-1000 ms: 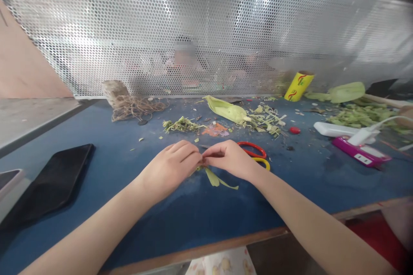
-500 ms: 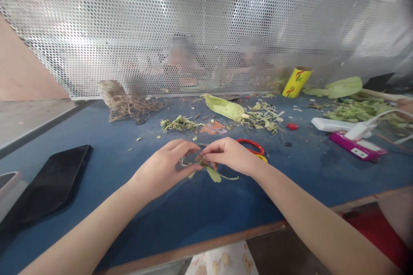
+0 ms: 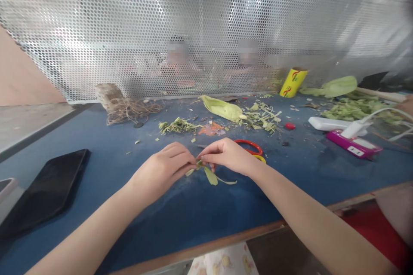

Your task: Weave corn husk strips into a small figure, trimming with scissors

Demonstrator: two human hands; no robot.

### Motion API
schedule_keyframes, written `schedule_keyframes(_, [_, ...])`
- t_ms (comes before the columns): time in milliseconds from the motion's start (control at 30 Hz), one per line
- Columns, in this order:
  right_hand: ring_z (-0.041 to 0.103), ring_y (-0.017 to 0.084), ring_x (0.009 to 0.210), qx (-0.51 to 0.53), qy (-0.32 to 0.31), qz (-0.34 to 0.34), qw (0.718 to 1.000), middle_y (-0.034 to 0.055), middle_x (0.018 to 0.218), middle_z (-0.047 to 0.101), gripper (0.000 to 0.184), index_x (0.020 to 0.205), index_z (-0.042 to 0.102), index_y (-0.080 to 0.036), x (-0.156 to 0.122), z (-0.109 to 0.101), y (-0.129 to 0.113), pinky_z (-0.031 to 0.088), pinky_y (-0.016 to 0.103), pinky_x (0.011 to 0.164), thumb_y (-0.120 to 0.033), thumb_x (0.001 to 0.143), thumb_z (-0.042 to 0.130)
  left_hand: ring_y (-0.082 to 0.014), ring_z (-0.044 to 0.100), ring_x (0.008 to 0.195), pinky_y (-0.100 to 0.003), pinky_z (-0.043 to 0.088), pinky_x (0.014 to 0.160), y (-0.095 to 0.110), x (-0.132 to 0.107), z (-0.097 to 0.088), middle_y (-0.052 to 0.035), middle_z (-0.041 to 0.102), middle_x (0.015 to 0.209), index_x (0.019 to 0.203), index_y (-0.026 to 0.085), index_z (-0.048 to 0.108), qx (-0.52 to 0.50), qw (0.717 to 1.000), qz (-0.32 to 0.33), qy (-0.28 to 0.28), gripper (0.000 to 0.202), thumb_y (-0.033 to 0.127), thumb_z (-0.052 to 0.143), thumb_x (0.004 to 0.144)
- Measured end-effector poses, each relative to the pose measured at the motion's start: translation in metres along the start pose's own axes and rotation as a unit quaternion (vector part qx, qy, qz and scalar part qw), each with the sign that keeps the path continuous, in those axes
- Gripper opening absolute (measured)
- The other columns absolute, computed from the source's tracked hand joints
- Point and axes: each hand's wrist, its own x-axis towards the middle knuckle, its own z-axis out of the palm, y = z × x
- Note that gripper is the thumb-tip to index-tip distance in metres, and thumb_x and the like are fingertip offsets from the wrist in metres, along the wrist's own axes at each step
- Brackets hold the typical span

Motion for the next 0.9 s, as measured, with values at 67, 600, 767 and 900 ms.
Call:
schedule_keyframes(67, [0.052,0.009,0.052,-0.018,-0.002,-0.011,1.000,0.0011,0.064,0.061,0.015,0.078,0.068,-0.014,0.000,0.002,0.001,0.044,0.022,0.055,-0.019,0.072,0.056,-0.0140,0.053,0.078,-0.026,0.045,0.073,0.001,0.001,0.001,-0.0036,0.060,0.078,0.079,0.016,0.058,0.016,1.000,0.000,0.006,0.018,0.021,0.043,0.086])
schedule_keyframes(600, [0.057,0.012,0.057,-0.011,-0.010,-0.014,1.000,0.0003,0.060,0.060,0.010,0.071,0.066,-0.014,0.000,0.005,-0.001,0.046,0.024,0.059,-0.023,0.069,0.062,-0.0132,0.058,0.074,-0.024,0.049,0.061,0.005,0.003,0.014,-0.0045,0.058,0.088,0.094,0.018,0.046,-0.048,0.990,-0.128,0.046,0.018,0.031,0.048,0.082])
schedule_keyframes(767, [0.057,0.011,0.055,0.020,-0.007,-0.018,1.000,0.0010,0.062,0.062,0.015,0.071,0.067,-0.015,0.000,0.002,-0.002,0.047,0.026,0.062,-0.027,0.074,0.058,-0.0086,0.057,0.058,-0.022,0.048,0.056,0.006,0.001,0.012,-0.0003,0.063,0.089,0.115,0.021,0.039,-0.017,0.988,-0.145,0.052,0.037,0.029,0.050,0.080])
schedule_keyframes(900, [0.057,0.011,0.055,0.046,-0.001,-0.017,0.999,0.0002,0.059,0.060,0.016,0.072,0.067,-0.014,0.000,0.001,-0.001,0.046,0.024,0.061,-0.029,0.073,0.060,-0.0091,0.058,0.061,-0.021,0.049,0.059,0.009,0.001,0.012,0.0018,0.066,0.085,0.120,0.022,0.038,0.026,0.987,-0.139,0.075,0.040,0.026,0.048,0.082])
